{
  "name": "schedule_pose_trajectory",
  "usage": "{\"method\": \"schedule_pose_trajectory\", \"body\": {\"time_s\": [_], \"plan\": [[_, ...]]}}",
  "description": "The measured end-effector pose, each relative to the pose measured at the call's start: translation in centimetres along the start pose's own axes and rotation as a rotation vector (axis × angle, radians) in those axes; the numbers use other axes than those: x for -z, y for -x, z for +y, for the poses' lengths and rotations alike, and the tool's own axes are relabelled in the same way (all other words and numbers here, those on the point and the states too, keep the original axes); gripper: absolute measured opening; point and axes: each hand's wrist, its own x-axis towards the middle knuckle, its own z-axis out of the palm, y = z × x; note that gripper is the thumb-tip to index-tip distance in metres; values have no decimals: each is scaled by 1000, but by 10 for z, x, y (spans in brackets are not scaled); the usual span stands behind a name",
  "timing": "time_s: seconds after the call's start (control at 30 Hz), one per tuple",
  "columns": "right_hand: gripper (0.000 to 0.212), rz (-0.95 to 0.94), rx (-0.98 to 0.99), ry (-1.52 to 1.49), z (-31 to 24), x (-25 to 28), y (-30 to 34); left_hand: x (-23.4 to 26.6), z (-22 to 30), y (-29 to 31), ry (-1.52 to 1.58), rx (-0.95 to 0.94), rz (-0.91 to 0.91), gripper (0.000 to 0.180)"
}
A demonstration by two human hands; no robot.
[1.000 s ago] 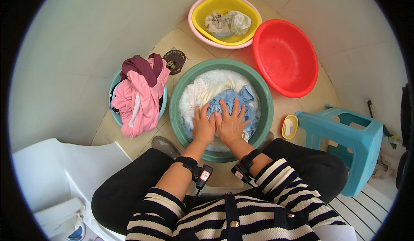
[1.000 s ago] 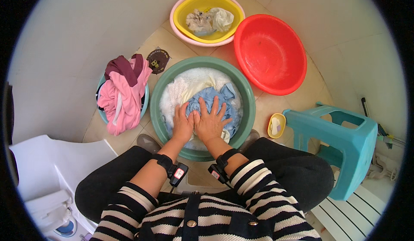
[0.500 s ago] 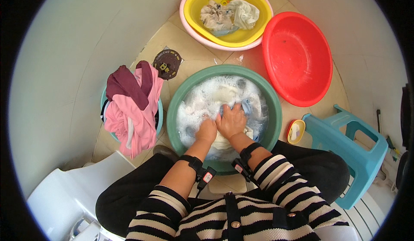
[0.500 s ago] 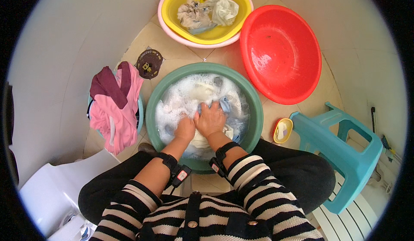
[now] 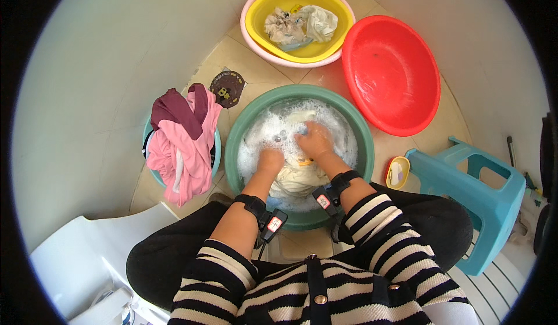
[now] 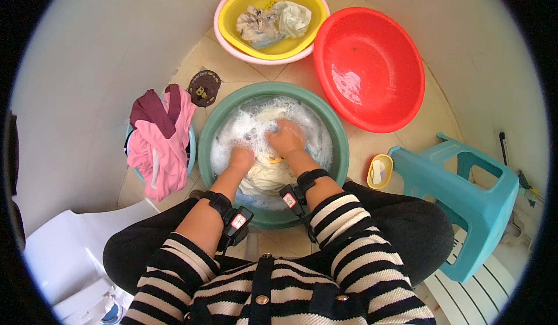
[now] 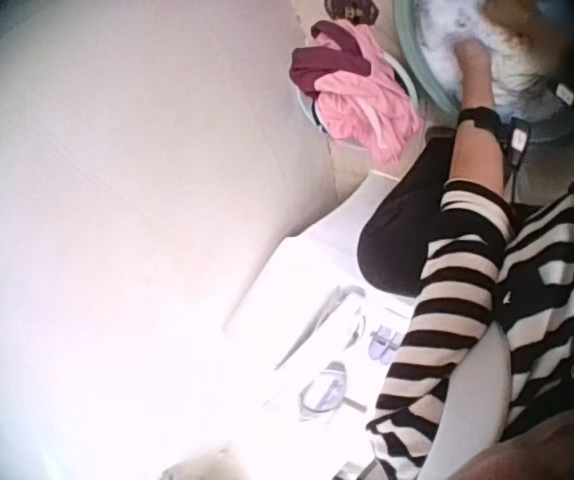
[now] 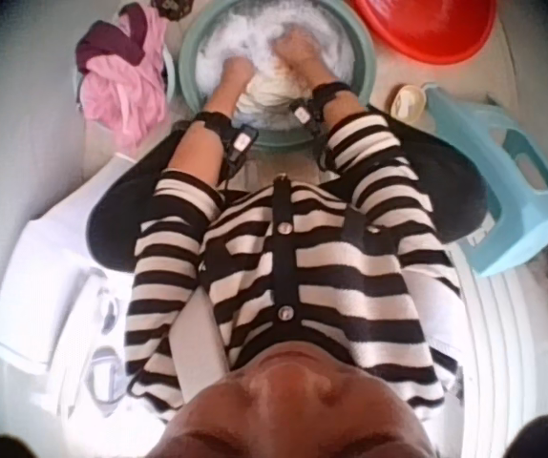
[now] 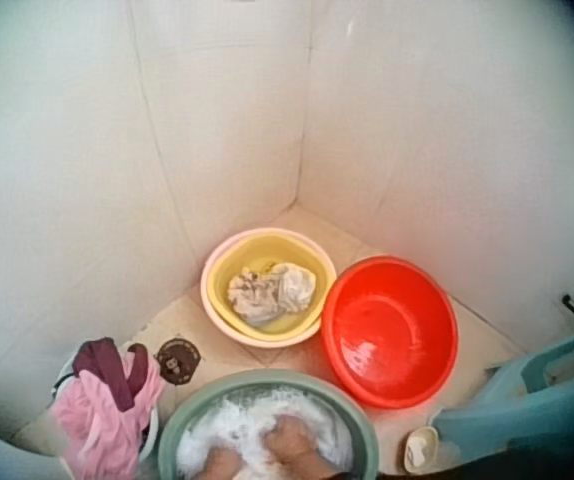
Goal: The person sits on the floor and washes clothes by hand in a green basin filled with soapy water. They scrub and rinse a light-colored garment, then transfer it to a yellow basin.
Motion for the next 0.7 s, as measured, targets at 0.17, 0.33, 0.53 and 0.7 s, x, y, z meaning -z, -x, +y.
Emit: {"method": "schedule_pose_trajectory", "body": {"time_s": [0.17,0.33,0.53,0.7], "plan": [[40,69,65,-482,-5,15,26,28,32,39,437,53,486,54],[32,47,227,-608,-16,35,51,59,50,68,703,71,499,51],[30,98,353,-372,-24,54,101,60,49,93,704,-81,626,38],[37,142,369,-166,-23,49,129,52,33,109,562,-17,444,38]]}}
